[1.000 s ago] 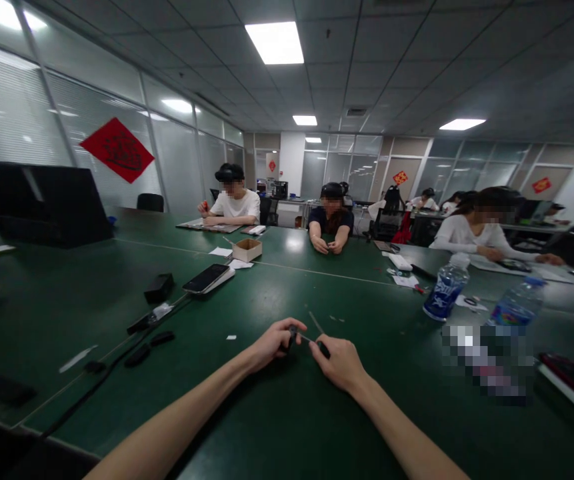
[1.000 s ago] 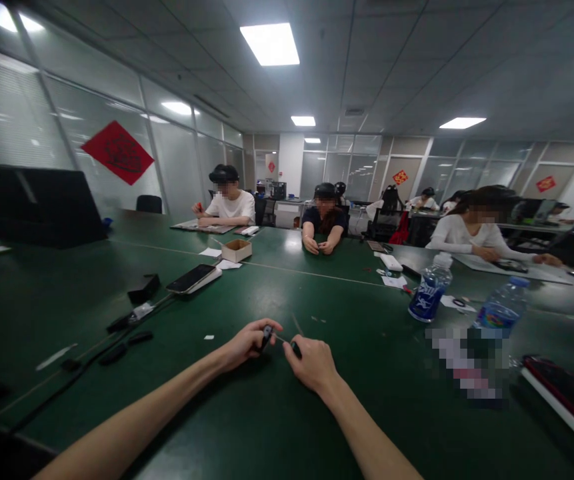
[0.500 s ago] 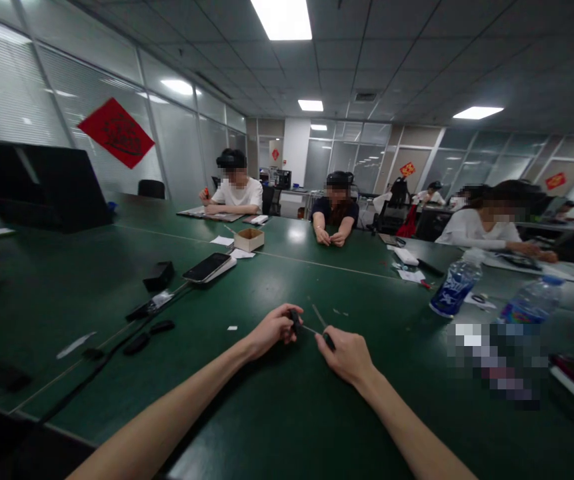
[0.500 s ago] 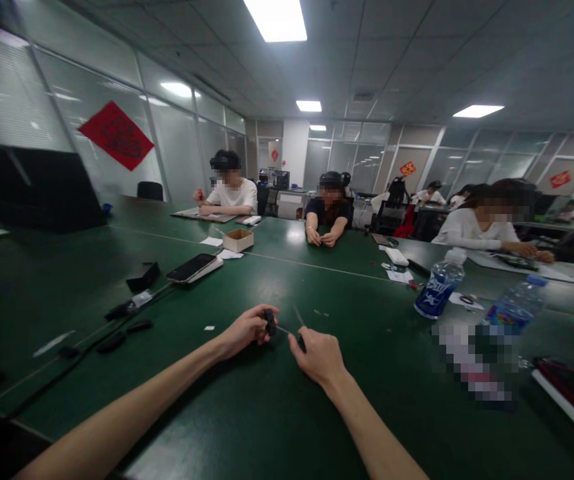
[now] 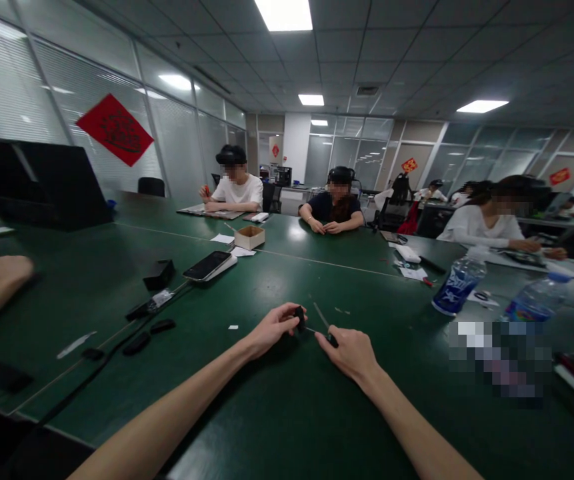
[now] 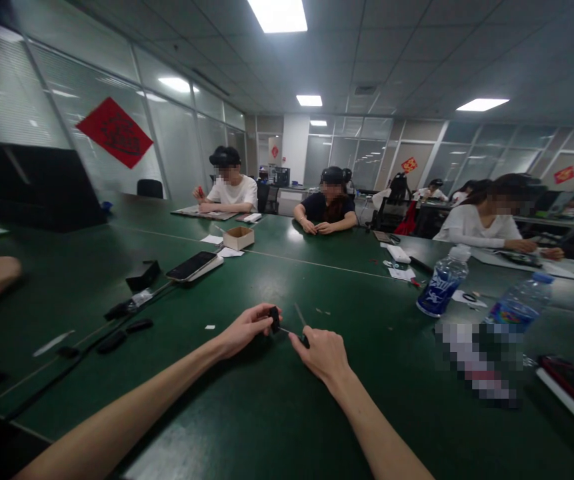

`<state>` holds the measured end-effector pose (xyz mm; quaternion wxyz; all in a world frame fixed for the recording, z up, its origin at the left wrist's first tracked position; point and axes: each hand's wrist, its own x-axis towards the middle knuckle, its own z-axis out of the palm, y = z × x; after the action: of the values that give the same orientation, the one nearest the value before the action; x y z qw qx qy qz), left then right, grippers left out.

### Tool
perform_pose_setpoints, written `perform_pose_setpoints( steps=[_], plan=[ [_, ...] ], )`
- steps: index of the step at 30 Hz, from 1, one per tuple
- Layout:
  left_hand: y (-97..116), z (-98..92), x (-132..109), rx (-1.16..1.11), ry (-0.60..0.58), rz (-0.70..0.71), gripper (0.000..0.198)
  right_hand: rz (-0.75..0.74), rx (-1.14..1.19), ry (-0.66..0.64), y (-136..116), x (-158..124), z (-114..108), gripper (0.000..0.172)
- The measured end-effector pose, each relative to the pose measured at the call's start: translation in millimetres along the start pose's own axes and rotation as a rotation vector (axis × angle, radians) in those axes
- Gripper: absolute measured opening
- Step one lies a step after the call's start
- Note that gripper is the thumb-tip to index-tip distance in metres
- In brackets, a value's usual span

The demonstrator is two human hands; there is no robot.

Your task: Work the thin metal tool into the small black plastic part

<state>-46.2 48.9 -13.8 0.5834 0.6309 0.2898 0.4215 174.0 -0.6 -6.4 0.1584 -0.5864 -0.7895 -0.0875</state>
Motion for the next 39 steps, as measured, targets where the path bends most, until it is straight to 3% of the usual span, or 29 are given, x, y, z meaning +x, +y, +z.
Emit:
perform_pose_setpoints(
  steps=[15,27,39],
  plan=[
    [-1.6,-1.4,-3.3,-0.044,-0.060,-0.039,0.043,0.042,-0.002,0.005,1.5,-0.7,0.9,0.058],
    [-3.6,-0.1,-2.2,-0.075,-0.039,-0.041,0.039,0.021,0.010,-0.017,-1.7,-1.1,-5.1,0.057],
    [10.0,4.8,-7.4,0.345,-0.057,0.121,0.023,0.025,0.000,-0.063,-3.5,-3.4,-9.1,0.059]
  ],
)
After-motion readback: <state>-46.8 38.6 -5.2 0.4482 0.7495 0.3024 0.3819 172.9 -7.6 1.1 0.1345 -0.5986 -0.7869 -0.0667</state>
